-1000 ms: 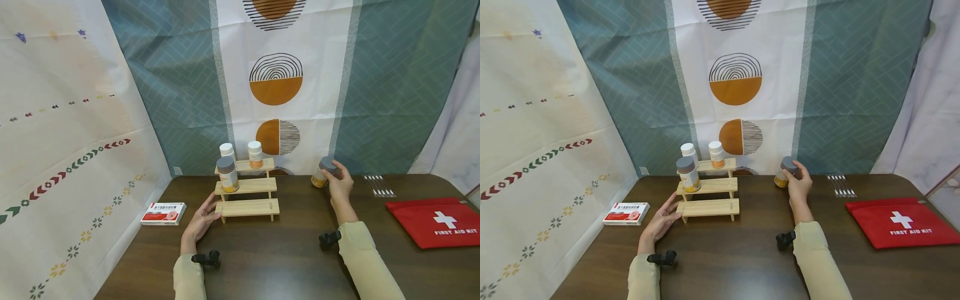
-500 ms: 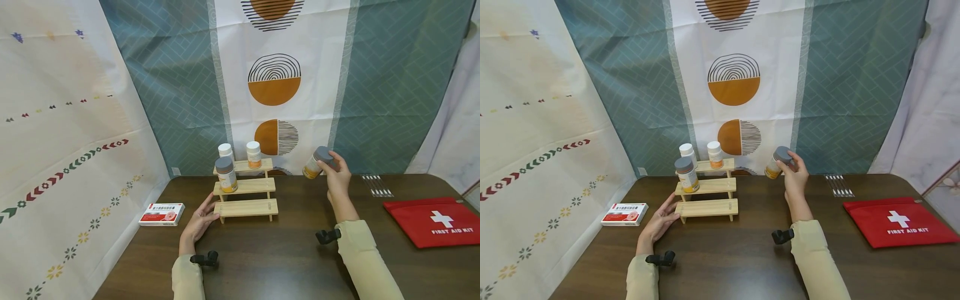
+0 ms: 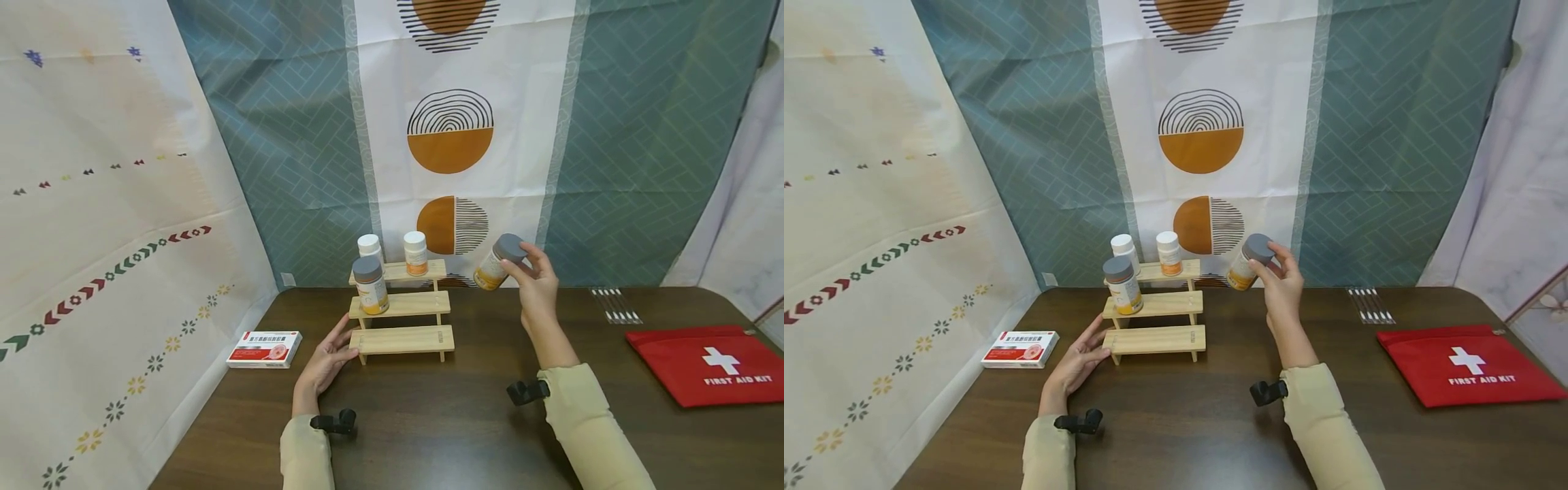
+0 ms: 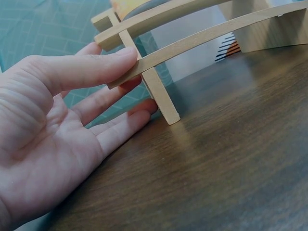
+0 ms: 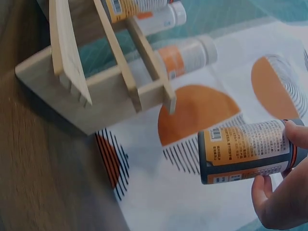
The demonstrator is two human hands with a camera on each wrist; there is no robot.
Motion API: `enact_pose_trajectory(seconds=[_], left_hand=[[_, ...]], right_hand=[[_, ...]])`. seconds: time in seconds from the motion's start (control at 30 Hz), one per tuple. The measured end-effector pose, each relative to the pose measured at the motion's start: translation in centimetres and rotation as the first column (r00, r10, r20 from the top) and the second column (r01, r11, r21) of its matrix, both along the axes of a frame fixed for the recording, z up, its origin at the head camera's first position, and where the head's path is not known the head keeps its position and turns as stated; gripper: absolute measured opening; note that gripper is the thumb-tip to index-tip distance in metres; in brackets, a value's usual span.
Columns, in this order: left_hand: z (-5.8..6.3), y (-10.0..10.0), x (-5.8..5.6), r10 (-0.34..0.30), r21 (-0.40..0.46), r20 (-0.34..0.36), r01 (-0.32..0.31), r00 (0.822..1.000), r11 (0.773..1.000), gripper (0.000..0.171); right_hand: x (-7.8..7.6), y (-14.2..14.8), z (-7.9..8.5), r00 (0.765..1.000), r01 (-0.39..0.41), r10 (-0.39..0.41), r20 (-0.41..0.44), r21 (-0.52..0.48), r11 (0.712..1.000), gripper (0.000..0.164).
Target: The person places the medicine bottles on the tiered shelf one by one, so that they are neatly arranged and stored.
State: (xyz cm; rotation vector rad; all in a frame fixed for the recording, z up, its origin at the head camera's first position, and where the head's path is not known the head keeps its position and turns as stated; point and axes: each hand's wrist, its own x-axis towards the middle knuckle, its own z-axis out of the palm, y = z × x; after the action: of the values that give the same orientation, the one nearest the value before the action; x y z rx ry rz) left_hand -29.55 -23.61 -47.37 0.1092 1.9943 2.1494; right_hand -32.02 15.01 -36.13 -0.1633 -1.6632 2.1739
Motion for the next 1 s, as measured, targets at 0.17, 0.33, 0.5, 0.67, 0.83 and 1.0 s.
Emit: enact_pose_trajectory(seconds=[0.17, 0.33, 0.5, 0.67, 0.83, 1.0], left_hand=[[0.0, -0.4, 0.2, 0.009, -0.003, 0.014, -0.009, 1.000, 1.000, 0.083], [0.0, -0.3, 0.1, -0.002, -0.003, 0.003, 0.002, 1.000, 1.000, 0.083], [-0.1, -0.2, 0.2, -0.010, 0.015, 0.002, 0.010, 1.000, 1.000, 0.084], [-0.5, -0.4, 0.5, -0.004, 0.001, -0.001, 0.004, 1.000, 1.000, 0.084], [-0.5, -0.4, 0.4, -0.018, 0.001, -0.010, 0.018, 1.000, 1.000, 0.082], [-0.1, -0.1, 0.0, -0.030, 0.011, -0.017, 0.030, 0.999, 0.999, 0.082]], right_hand=[[0.6, -1.7, 0.3, 0.997, -0.071, 0.071, -0.010, 0.038, 0.997, 0.046], [1.2, -3.4, 0.5, 0.987, -0.155, 0.158, -0.029, 0.093, 0.983, 0.046], [1.5, -5.1, -0.2, 0.975, -0.215, 0.220, -0.017, 0.156, 0.964, 0.046], [1.3, -7.0, -0.9, 0.957, -0.282, 0.289, 0.003, 0.227, 0.932, 0.049], [0.8, -8.2, -0.9, 0.936, -0.331, 0.352, -0.030, 0.275, 0.903, 0.047], [0.3, -8.9, -0.8, 0.931, -0.339, 0.364, -0.036, 0.288, 0.896, 0.047]])
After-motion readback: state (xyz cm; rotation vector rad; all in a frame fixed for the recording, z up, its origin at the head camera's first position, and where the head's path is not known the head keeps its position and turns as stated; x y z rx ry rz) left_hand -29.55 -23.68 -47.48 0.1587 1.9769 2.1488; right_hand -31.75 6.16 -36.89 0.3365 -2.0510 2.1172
